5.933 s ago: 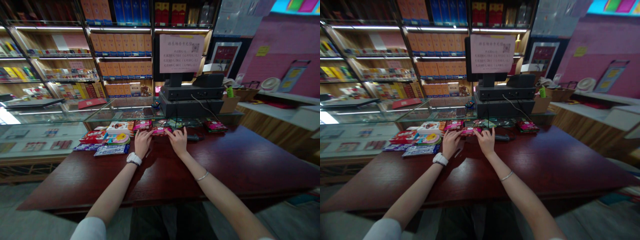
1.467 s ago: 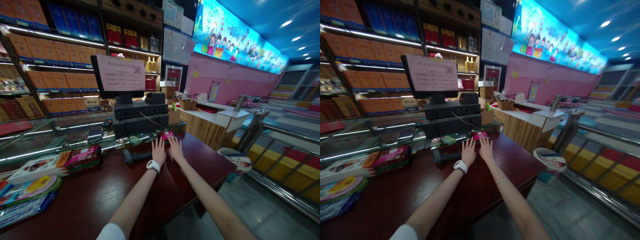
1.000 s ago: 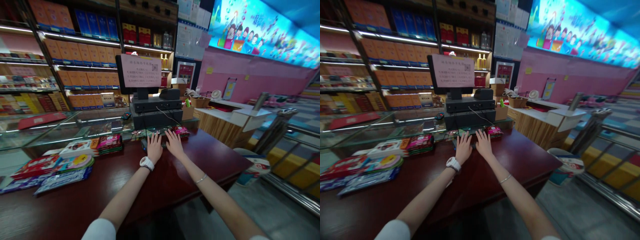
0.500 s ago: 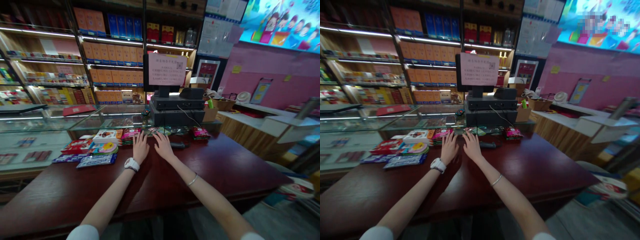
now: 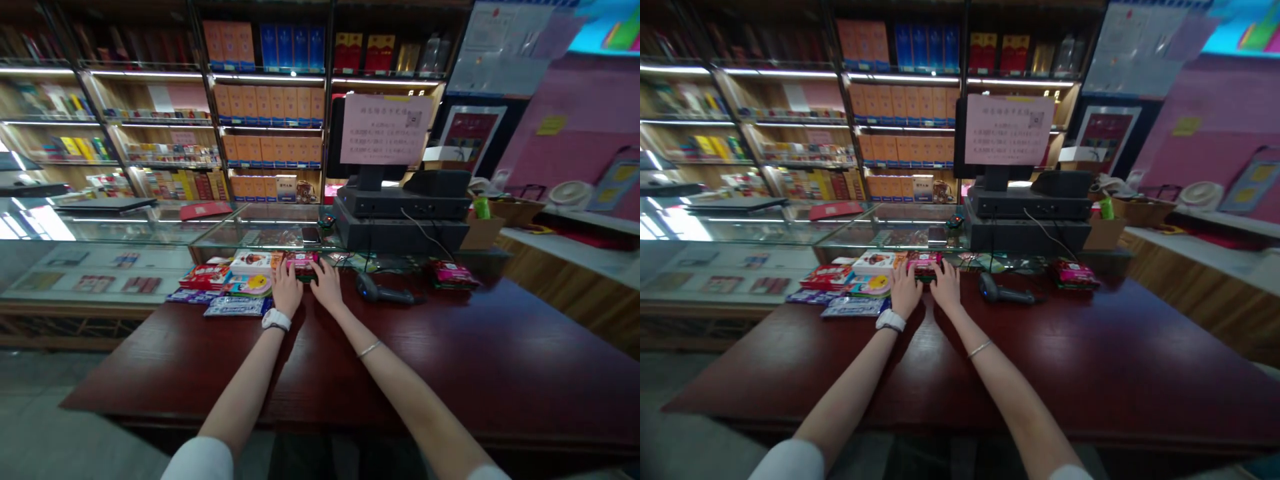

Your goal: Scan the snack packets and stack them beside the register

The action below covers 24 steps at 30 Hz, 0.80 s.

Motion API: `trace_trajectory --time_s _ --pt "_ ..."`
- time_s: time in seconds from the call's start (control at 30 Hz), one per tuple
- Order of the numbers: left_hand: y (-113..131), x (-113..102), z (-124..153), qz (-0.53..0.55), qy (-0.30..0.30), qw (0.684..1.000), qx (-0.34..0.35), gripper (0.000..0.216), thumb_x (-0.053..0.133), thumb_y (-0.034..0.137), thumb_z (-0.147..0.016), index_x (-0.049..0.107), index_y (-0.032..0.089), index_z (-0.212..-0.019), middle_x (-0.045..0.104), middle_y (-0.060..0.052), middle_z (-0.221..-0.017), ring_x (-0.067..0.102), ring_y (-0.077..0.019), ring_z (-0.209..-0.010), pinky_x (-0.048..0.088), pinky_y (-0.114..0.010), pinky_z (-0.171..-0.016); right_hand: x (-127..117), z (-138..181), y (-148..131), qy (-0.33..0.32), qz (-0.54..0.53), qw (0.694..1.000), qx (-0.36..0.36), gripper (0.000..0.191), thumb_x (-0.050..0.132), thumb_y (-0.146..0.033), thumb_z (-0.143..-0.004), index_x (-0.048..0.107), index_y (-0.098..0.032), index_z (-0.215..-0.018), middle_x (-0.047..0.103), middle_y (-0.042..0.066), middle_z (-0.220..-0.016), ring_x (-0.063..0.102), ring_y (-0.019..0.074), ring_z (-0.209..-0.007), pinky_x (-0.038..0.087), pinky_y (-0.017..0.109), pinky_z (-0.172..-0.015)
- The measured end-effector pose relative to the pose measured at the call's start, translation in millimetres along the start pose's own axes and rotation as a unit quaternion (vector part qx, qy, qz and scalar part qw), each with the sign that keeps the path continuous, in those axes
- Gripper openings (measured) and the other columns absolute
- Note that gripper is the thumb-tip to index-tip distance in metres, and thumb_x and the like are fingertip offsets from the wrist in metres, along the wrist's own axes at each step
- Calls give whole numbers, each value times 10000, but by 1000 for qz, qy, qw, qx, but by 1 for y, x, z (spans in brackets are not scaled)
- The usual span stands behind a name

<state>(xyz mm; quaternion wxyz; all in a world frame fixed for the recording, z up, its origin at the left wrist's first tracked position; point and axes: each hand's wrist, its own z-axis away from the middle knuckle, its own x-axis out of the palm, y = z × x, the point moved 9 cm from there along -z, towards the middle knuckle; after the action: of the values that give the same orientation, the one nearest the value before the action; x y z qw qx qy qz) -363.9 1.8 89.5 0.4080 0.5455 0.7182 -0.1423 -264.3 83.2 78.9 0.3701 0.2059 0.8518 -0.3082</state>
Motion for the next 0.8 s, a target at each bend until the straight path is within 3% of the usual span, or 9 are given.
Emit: trace_trajectory --time_s 0.2,0.47,0.6,0.8 --pt "-10 10 -1 -21 -33 999 -24 615 508 200 -822 452 103 -1426 365 -191 -1552 308 -345 -1453 186 -565 -1207 23 -7 7 17 12 999 32 595 562 -235 -863 447 -249 -1447 401 158 -1516 399 311 -1375 274 550 -1140" --pt "-20 28 1 -20 -57 997 -46 634 543 216 -813 444 115 -1431 363 -222 -1540 282 -371 -1460 204 -568 -1192 48 1 16 9 -20 1000 18 645 558 -237 -854 401 -293 -1476 415 118 -1520 374 307 -1400 271 572 -1135" --pt "-19 25 -2 18 -45 998 -45 557 543 194 -803 505 118 -1353 445 -211 -1470 341 -336 -1431 209 -547 -1199 47 -1 17 20 -43 999 12 597 534 -207 -849 453 -274 -1437 451 109 -1496 396 275 -1387 243 557 -1155" --pt "-27 8 -4 44 11 995 -90 316 524 239 -857 643 160 -1139 646 -131 -1126 563 -275 -1168 284 -466 -1176 32 0 25 72 -67 994 42 400 559 -265 -863 603 -218 -1258 625 111 -1229 545 259 -1196 257 524 -1145"
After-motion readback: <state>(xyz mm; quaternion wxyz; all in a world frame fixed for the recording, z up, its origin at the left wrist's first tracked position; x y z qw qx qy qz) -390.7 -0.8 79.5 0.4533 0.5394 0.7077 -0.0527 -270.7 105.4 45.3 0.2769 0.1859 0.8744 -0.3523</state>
